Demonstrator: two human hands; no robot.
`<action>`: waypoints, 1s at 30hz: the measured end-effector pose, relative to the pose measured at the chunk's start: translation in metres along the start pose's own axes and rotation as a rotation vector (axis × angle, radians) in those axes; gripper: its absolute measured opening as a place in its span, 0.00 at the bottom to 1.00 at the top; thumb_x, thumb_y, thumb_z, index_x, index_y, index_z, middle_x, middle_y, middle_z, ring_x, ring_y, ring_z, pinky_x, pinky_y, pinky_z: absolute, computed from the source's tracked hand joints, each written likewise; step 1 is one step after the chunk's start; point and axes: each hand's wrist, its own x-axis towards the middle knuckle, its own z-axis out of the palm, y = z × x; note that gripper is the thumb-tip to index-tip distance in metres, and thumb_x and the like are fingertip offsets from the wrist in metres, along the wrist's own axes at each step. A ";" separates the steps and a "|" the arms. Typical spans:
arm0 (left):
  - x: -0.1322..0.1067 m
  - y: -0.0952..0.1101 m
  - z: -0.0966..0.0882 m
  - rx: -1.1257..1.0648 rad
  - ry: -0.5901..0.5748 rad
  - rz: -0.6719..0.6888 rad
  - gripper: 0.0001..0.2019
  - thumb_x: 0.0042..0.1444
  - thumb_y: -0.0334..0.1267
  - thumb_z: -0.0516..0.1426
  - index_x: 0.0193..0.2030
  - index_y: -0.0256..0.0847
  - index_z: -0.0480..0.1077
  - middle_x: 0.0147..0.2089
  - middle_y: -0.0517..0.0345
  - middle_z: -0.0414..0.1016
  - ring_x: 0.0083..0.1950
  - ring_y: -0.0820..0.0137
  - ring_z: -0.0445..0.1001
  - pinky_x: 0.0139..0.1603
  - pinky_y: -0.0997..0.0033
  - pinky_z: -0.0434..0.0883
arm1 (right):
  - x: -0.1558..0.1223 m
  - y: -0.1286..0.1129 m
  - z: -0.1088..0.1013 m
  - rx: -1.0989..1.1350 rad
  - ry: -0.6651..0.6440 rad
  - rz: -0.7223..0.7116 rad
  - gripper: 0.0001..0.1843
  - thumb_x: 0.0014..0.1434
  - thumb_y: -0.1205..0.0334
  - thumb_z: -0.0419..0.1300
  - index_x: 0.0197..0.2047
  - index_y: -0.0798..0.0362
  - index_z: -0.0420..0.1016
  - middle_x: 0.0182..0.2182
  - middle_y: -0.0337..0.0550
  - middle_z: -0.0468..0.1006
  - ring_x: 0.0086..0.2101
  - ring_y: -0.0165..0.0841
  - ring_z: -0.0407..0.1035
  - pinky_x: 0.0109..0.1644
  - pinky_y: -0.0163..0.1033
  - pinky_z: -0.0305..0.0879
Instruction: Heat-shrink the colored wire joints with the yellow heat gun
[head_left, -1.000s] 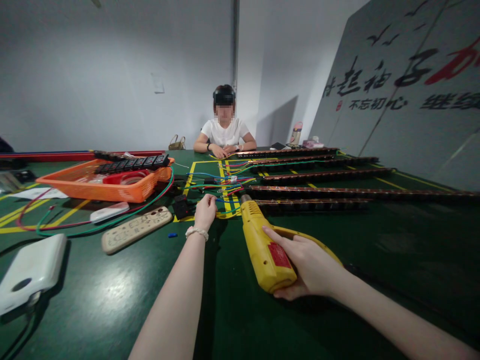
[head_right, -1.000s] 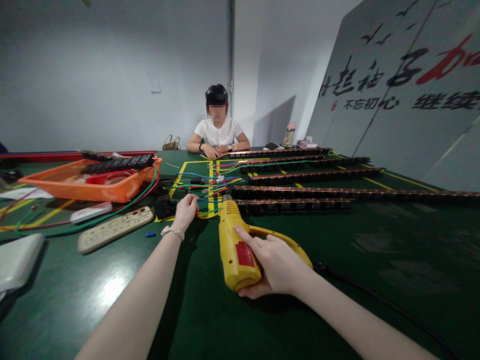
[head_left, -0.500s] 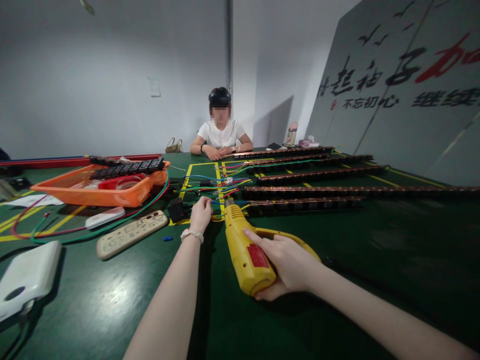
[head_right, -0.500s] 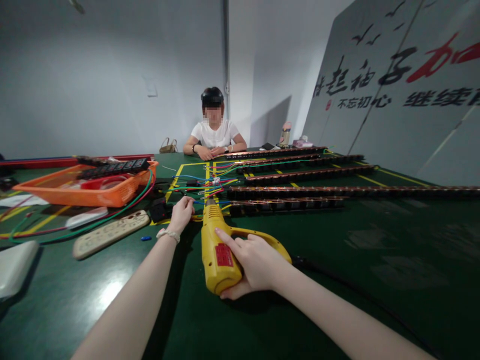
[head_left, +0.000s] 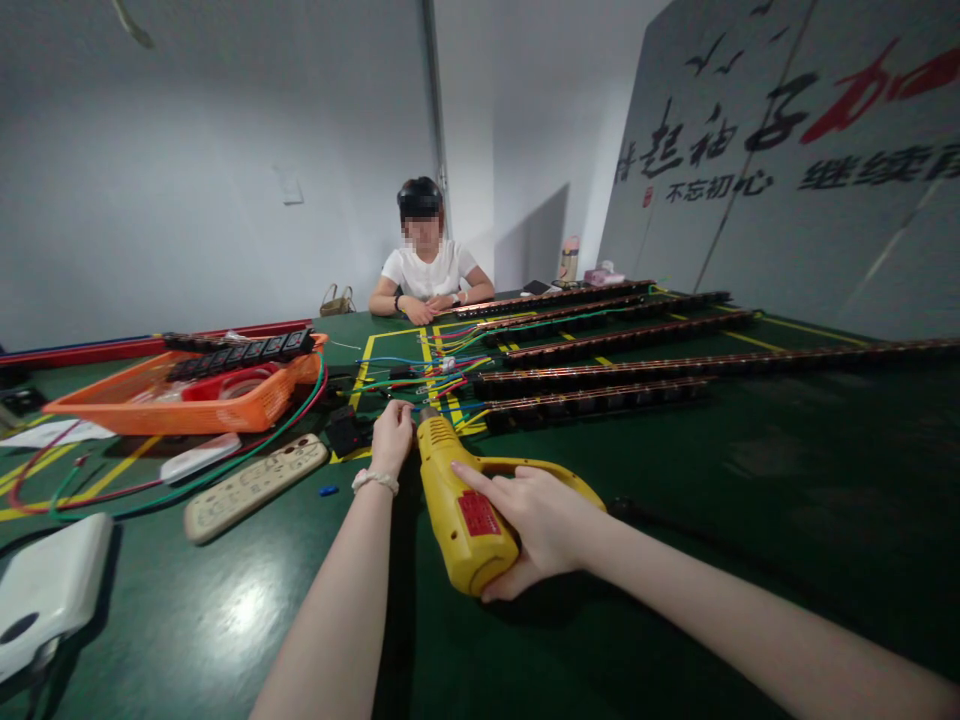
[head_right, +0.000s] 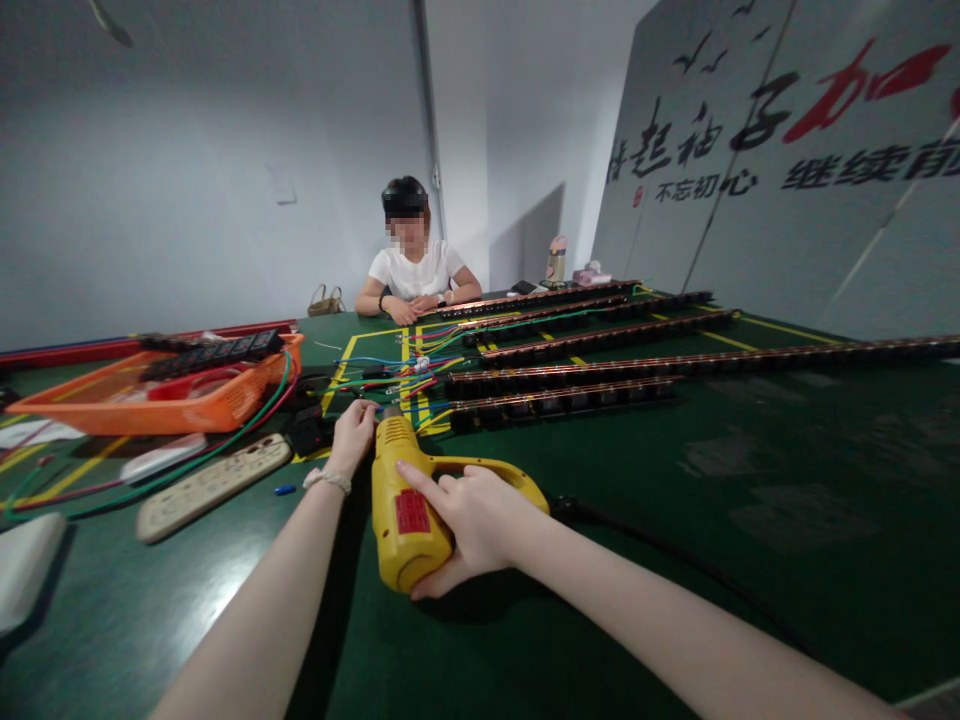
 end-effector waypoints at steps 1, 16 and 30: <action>0.000 0.000 0.000 0.002 0.004 0.003 0.11 0.58 0.39 0.48 0.38 0.40 0.70 0.26 0.56 0.73 0.31 0.67 0.73 0.35 0.71 0.65 | 0.000 0.000 -0.001 -0.001 -0.004 0.006 0.66 0.39 0.30 0.62 0.70 0.58 0.38 0.45 0.55 0.75 0.39 0.46 0.71 0.45 0.45 0.59; -0.006 0.005 -0.004 -0.057 -0.023 -0.006 0.11 0.58 0.39 0.48 0.38 0.40 0.69 0.21 0.60 0.70 0.23 0.71 0.69 0.26 0.75 0.62 | -0.040 0.016 -0.011 -0.045 0.013 0.104 0.64 0.40 0.33 0.64 0.70 0.58 0.41 0.43 0.53 0.75 0.34 0.43 0.70 0.43 0.47 0.60; -0.005 -0.001 -0.004 -0.007 -0.055 -0.002 0.12 0.56 0.41 0.48 0.38 0.40 0.70 0.22 0.60 0.71 0.24 0.70 0.69 0.26 0.74 0.63 | -0.074 0.027 -0.017 -0.039 -0.001 0.181 0.66 0.38 0.33 0.65 0.70 0.57 0.40 0.43 0.53 0.75 0.36 0.45 0.70 0.45 0.48 0.60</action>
